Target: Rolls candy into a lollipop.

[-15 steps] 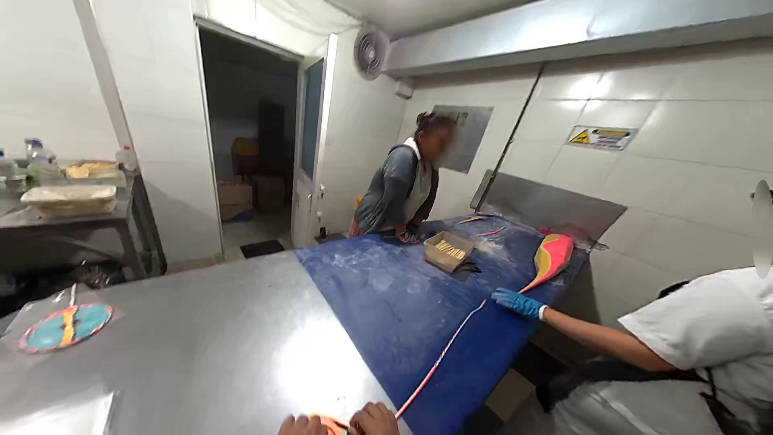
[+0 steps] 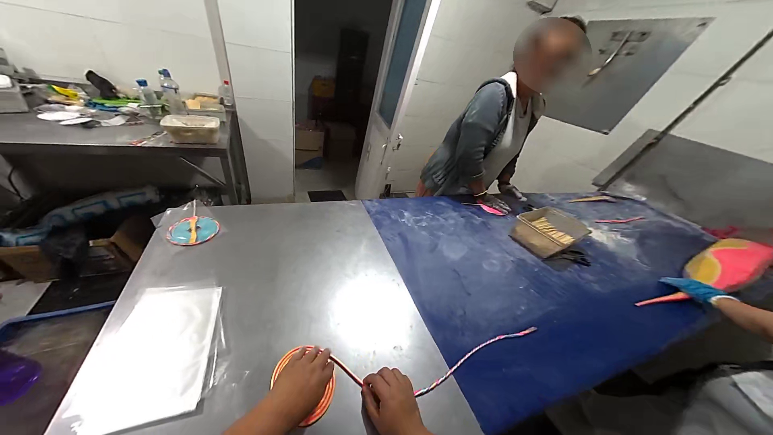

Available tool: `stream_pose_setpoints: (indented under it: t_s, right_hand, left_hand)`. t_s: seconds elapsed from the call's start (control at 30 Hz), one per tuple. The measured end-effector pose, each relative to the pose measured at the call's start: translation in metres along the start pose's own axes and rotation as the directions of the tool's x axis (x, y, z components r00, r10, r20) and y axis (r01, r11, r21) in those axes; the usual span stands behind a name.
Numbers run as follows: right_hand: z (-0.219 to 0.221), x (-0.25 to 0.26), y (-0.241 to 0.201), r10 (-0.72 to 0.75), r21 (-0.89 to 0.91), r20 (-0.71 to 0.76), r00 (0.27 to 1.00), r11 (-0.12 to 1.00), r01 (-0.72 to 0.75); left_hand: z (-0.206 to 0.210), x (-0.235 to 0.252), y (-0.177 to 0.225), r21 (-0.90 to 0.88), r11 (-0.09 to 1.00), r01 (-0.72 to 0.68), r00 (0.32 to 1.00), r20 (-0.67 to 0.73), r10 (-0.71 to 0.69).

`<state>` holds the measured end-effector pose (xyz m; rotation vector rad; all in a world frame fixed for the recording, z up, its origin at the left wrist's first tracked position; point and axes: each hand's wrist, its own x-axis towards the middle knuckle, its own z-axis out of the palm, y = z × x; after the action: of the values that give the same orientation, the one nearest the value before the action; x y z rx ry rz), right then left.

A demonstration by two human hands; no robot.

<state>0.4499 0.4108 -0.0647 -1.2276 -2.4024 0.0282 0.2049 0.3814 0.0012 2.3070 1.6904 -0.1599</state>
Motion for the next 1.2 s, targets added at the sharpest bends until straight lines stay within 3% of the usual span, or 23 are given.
stream_pose_setpoints:
  t_s: [0.1,0.23,0.3,0.37,0.43,0.47,0.5,0.57,0.63,0.7,0.73,0.77,0.83,0.9,1.0,1.13,1.2]
  right_hand:
    - [0.003,-0.001,0.002,-0.032,-0.008,-0.022,0.999,0.999,0.031]
    - [0.005,-0.003,0.003,-0.033,-0.013,-0.048,0.998,0.999,0.032]
    - [0.005,-0.003,0.004,-0.037,-0.012,-0.065,0.997,0.999,0.036]
    - [0.005,-0.003,0.005,-0.04,-0.013,-0.067,0.997,0.999,0.039]
    - [0.004,-0.003,0.006,-0.045,-0.017,-0.064,0.997,0.999,0.044]
    - [0.004,-0.003,0.006,-0.046,-0.018,-0.062,0.997,0.999,0.045]
    - [0.005,-0.003,0.006,-0.046,-0.02,-0.06,0.997,0.999,0.045]
    - [0.006,-0.002,0.008,-0.047,-0.028,-0.061,0.997,0.999,0.045]
    - [0.006,-0.003,0.007,-0.045,-0.031,-0.058,0.997,0.999,0.044]
    - [0.005,-0.003,0.006,-0.041,-0.037,-0.058,0.997,0.999,0.038]
    - [0.005,-0.003,0.006,-0.037,-0.04,-0.055,0.998,0.999,0.035]
    - [0.005,-0.003,0.006,-0.032,-0.043,-0.051,0.998,0.999,0.03]
    - [0.005,-0.003,0.005,-0.027,-0.045,-0.054,0.998,0.999,0.025]
    - [0.004,-0.003,0.004,-0.023,-0.041,-0.053,0.998,0.999,0.021]
    - [0.004,-0.003,0.003,-0.014,-0.034,-0.04,0.999,0.999,0.013]
    - [0.004,-0.006,0.004,-0.01,-0.009,-0.068,0.998,1.0,0.009]
    - [0.005,-0.005,0.005,0.0,-0.006,-0.076,0.997,1.0,0.0]
  left_hand:
    - [-0.013,-0.004,-0.006,-0.006,0.982,0.188,0.977,0.105,-0.186]
    - [-0.045,-0.006,-0.004,0.075,0.818,0.57,0.764,0.319,-0.562]
    - [-0.054,-0.007,-0.005,0.124,0.781,0.612,0.71,0.348,-0.612]
    - [-0.055,-0.012,-0.006,0.076,0.853,0.516,0.818,0.253,-0.517]
    - [-0.036,-0.012,-0.013,0.018,0.962,0.271,0.953,0.133,-0.271]
    - [-0.024,-0.009,-0.018,0.006,0.984,0.178,0.977,0.119,-0.177]
    - [-0.019,-0.006,-0.019,0.007,0.986,0.165,0.978,0.131,-0.164]
    - [-0.026,-0.004,-0.013,0.021,0.953,0.302,0.938,0.169,-0.301]
    - [-0.039,-0.001,-0.007,0.064,0.876,0.478,0.839,0.261,-0.477]
    - [-0.047,0.0,-0.003,0.099,0.816,0.57,0.759,0.316,-0.569]
    - [-0.048,0.0,0.0,0.106,0.817,0.567,0.761,0.311,-0.569]
    - [-0.047,-0.001,0.001,0.093,0.848,0.523,0.807,0.266,-0.527]
    - [-0.033,-0.002,-0.001,0.038,0.955,0.296,0.948,0.11,-0.298]
    - [-0.012,0.004,-0.007,0.016,0.992,0.128,0.99,0.057,-0.129]
    - [-0.018,0.006,0.002,0.042,0.96,0.278,0.952,0.124,-0.281]
    - [-0.038,0.004,0.01,0.074,0.864,0.499,0.813,0.305,-0.496]
    - [-0.037,0.002,0.013,0.052,0.902,0.429,0.874,0.228,-0.429]
